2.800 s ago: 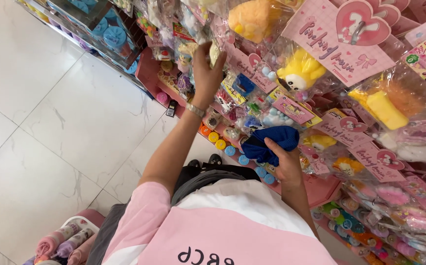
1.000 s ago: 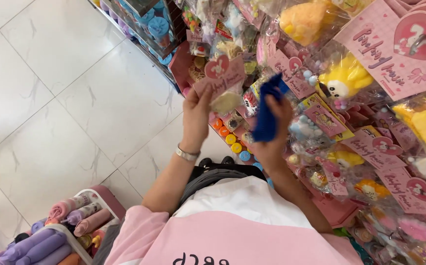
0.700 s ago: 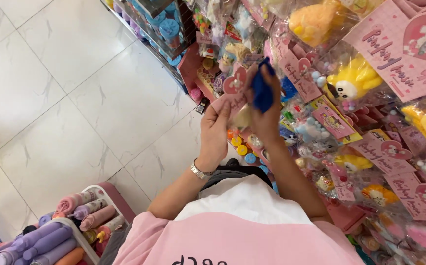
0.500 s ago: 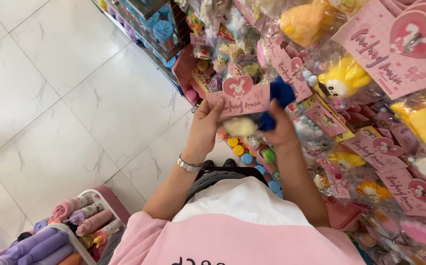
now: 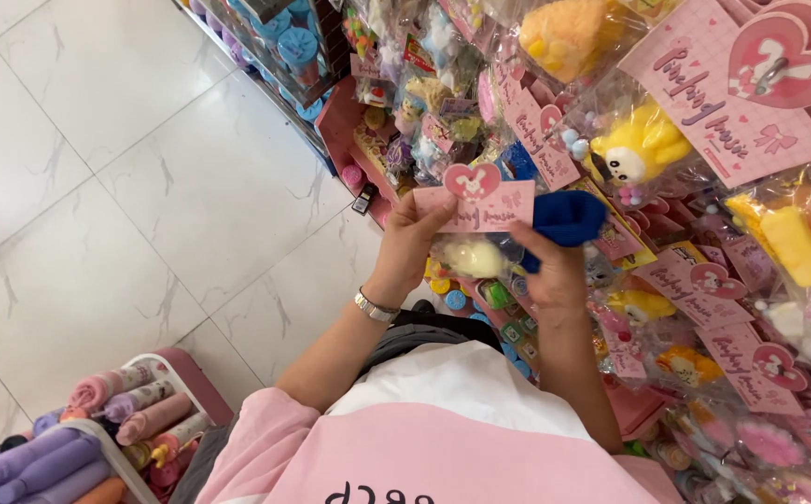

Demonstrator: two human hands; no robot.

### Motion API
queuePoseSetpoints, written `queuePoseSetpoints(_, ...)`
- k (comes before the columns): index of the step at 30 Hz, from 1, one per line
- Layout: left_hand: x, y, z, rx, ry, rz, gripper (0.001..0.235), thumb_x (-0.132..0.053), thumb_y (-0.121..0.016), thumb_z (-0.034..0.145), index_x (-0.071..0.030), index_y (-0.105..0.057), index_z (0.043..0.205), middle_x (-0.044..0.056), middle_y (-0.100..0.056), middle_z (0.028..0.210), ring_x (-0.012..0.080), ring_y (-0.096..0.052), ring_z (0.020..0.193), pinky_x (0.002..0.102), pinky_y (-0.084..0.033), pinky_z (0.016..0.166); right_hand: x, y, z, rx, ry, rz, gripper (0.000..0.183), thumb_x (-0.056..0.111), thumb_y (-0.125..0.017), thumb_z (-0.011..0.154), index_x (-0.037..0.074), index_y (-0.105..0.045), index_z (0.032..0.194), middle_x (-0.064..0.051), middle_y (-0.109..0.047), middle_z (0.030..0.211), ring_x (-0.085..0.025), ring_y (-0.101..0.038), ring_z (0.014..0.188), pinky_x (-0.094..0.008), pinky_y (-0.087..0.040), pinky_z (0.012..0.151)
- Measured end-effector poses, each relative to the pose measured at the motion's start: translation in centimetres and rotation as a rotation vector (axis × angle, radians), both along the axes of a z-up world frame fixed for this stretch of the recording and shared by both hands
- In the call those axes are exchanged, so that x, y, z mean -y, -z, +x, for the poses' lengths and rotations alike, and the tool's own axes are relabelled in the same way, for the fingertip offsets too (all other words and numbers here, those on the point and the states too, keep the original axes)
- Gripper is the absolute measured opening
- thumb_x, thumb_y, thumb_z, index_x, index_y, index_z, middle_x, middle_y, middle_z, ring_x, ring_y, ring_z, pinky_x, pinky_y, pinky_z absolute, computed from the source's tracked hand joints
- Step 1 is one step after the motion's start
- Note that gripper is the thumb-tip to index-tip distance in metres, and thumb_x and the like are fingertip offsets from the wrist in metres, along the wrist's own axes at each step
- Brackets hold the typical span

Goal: Tidying and wiping dust off various toy and slime packages on retail shelves.

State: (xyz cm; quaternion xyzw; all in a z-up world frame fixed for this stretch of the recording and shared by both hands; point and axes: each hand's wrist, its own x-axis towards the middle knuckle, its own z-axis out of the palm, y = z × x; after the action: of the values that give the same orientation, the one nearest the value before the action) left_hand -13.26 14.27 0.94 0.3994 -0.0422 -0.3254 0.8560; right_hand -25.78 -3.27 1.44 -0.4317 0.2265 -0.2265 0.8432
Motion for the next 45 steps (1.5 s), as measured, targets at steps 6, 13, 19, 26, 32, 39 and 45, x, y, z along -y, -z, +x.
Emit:
queuePoseSetpoints(6, 0.4, 0.0, 3.7, 0.146, -0.137, 0.162, 0.020, -0.012, -0.076, 0.093, -0.001, -0.068, 0.107, 0.006, -0.075, 0.097, 0.0115, -0.072, 0.082, 0.029, -0.061, 0.073, 1.7, -0.1, -4.3, 0.054, 0.128, -0.061, 0.032, -0.010, -0.075, 0.086, 0.006, -0.069, 0.113, -0.007, -0.072, 0.109, -0.023, -0.073, 0.099, -0.038, -0.062, 0.092)
queuePoseSetpoints(13, 6.4, -2.3, 10.3, 0.318, -0.092, 0.257, 0.025, -0.019, -0.081, 0.089, 0.000, -0.067, 0.099, 0.005, -0.074, 0.085, 0.0100, -0.072, 0.070, 0.028, -0.060, 0.060, -0.7, 3.7, -6.4, -0.129, 0.113, 0.009, 0.033, -0.009, -0.076, 0.082, 0.006, -0.068, 0.110, -0.006, -0.072, 0.104, -0.022, -0.072, 0.095, -0.039, -0.061, 0.086)
queuePoseSetpoints(19, 11.5, -0.2, 15.7, 0.362, -0.001, 0.195, 0.024, -0.019, -0.081, 0.089, -0.001, -0.071, 0.100, 0.005, -0.077, 0.088, 0.0090, -0.072, 0.072, 0.028, -0.060, 0.064, -0.9, 4.3, -5.6, -0.166, 0.252, -0.052, 0.034, -0.009, -0.077, 0.082, 0.005, -0.068, 0.111, -0.005, -0.072, 0.106, -0.020, -0.071, 0.096, -0.037, -0.061, 0.088)
queuePoseSetpoints(26, 13.1, 1.1, 19.9, 0.403, 0.113, 0.222, 0.025, -0.019, -0.081, 0.090, 0.002, -0.070, 0.100, 0.006, -0.075, 0.085, 0.0087, -0.069, 0.070, 0.027, -0.058, 0.062, -2.8, 3.9, -0.9, -0.184, 0.309, -0.019, 0.028, -0.007, -0.076, 0.084, 0.003, -0.068, 0.109, -0.007, -0.072, 0.105, -0.022, -0.072, 0.094, -0.038, -0.062, 0.084)
queuePoseSetpoints(32, 13.4, 0.4, 22.8, 0.506, 0.290, 0.248, 0.024, -0.019, -0.082, 0.088, -0.002, -0.070, 0.098, 0.005, -0.077, 0.082, 0.0071, -0.069, 0.067, 0.026, -0.056, 0.059, -5.2, 3.1, 3.9, -0.228, 0.322, -0.023, 0.027, -0.006, -0.075, 0.085, 0.001, -0.069, 0.110, -0.009, -0.073, 0.107, -0.021, -0.072, 0.095, -0.035, -0.061, 0.084)
queuePoseSetpoints(39, 18.0, 6.3, 23.0, 0.706, 0.158, 0.437, 0.031, -0.019, -0.085, 0.082, -0.002, -0.059, 0.077, 0.008, -0.073, 0.072, 0.0141, -0.072, 0.062, 0.029, -0.056, 0.055, -6.3, 3.5, 7.9, -0.302, 0.342, -0.001, 0.026, -0.006, -0.076, 0.084, 0.001, -0.070, 0.109, -0.009, -0.074, 0.105, -0.022, -0.073, 0.093, -0.036, -0.061, 0.084)
queuePoseSetpoints(45, 12.9, 1.6, 23.6, 0.915, 0.168, 0.555, 0.034, -0.027, -0.085, 0.081, 0.000, -0.065, 0.087, 0.016, -0.069, 0.079, 0.0315, -0.068, 0.073, 0.043, -0.051, 0.067, -8.1, 1.8, 12.9, -0.287, 0.341, -0.055, 0.028, -0.006, -0.075, 0.083, 0.003, -0.068, 0.108, -0.008, -0.074, 0.104, -0.021, -0.073, 0.093, -0.035, -0.062, 0.084)
